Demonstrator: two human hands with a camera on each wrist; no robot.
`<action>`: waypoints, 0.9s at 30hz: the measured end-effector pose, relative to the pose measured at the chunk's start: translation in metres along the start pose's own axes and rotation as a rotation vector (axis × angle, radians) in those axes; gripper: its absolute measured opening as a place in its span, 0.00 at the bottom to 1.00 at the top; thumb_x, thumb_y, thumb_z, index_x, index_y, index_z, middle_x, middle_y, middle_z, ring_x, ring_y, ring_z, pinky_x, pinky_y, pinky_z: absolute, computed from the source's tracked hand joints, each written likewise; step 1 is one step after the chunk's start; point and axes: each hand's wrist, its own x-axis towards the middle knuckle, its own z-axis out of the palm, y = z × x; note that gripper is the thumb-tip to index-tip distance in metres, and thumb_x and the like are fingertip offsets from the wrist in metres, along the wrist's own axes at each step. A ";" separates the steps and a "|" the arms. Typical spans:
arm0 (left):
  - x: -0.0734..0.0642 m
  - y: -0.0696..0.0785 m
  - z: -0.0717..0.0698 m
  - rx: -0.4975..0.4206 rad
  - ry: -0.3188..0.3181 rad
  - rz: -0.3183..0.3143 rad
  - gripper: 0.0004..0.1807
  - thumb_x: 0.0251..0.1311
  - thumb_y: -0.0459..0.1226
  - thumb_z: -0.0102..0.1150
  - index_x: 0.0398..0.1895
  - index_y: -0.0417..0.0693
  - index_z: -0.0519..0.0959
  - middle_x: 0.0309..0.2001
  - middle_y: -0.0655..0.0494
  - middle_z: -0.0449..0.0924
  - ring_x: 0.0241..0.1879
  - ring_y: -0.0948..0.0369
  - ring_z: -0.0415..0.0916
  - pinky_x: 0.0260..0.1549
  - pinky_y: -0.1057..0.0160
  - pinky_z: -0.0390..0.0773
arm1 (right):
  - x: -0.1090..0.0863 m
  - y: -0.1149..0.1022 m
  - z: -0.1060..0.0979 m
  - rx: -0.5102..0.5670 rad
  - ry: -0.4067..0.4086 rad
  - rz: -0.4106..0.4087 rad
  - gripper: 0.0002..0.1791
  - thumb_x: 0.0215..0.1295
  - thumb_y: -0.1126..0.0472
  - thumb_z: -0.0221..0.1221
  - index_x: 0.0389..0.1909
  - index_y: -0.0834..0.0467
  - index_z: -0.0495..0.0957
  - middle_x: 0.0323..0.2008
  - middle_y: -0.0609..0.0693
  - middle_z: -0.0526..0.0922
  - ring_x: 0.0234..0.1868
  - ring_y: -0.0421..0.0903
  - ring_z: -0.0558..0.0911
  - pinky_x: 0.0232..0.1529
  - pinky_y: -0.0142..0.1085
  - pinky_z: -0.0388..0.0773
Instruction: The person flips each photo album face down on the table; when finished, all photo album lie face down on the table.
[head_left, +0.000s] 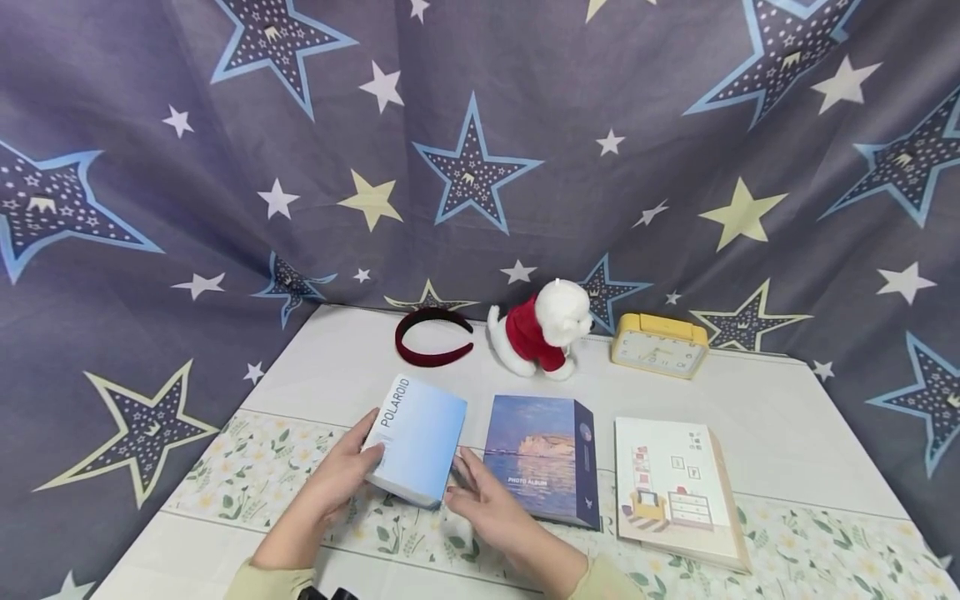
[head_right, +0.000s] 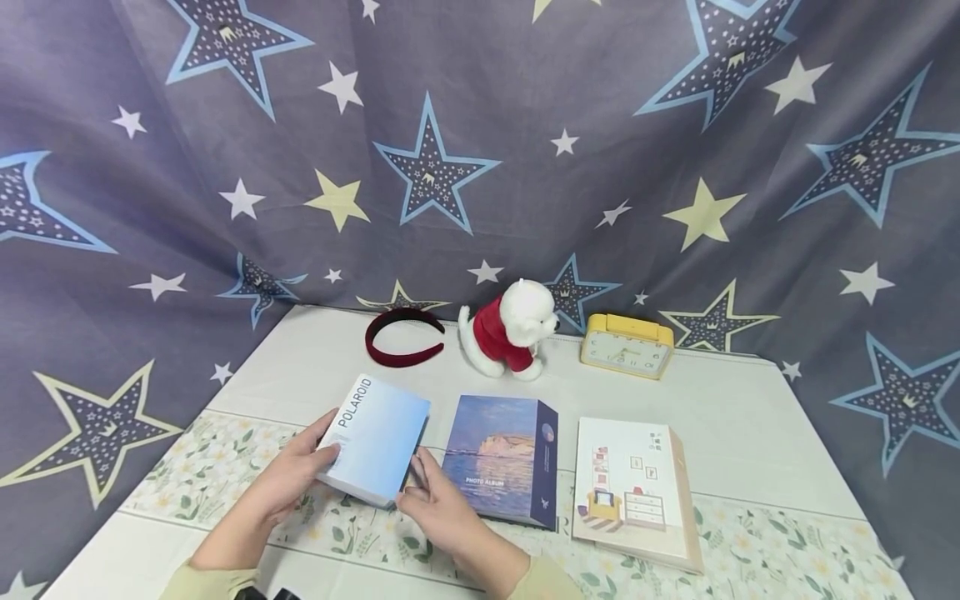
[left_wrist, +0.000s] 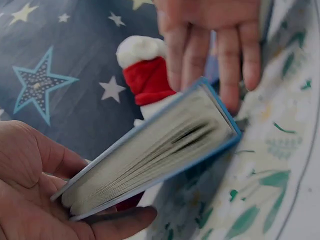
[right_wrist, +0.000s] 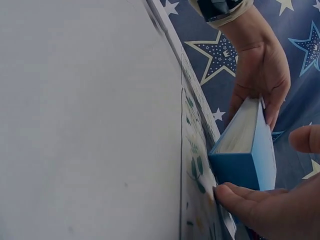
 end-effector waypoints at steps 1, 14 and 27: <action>0.001 -0.001 0.001 0.024 0.007 -0.004 0.35 0.70 0.31 0.39 0.77 0.39 0.42 0.77 0.39 0.40 0.75 0.44 0.34 0.70 0.43 0.40 | 0.000 0.000 -0.001 -0.005 0.000 -0.003 0.43 0.72 0.57 0.54 0.77 0.60 0.39 0.76 0.61 0.46 0.71 0.62 0.59 0.68 0.53 0.58; 0.008 -0.019 0.017 0.096 0.062 -0.026 0.36 0.67 0.33 0.50 0.75 0.38 0.48 0.73 0.34 0.53 0.73 0.38 0.44 0.67 0.37 0.43 | -0.001 0.000 -0.002 -0.057 0.028 -0.049 0.42 0.69 0.60 0.56 0.77 0.63 0.45 0.75 0.65 0.44 0.70 0.64 0.61 0.67 0.53 0.59; 0.009 -0.024 0.021 0.205 0.078 -0.037 0.42 0.69 0.38 0.50 0.77 0.37 0.39 0.76 0.35 0.41 0.74 0.40 0.35 0.69 0.39 0.39 | -0.003 0.002 -0.003 -0.010 -0.025 -0.011 0.41 0.71 0.56 0.55 0.77 0.58 0.45 0.76 0.64 0.41 0.72 0.62 0.58 0.65 0.52 0.63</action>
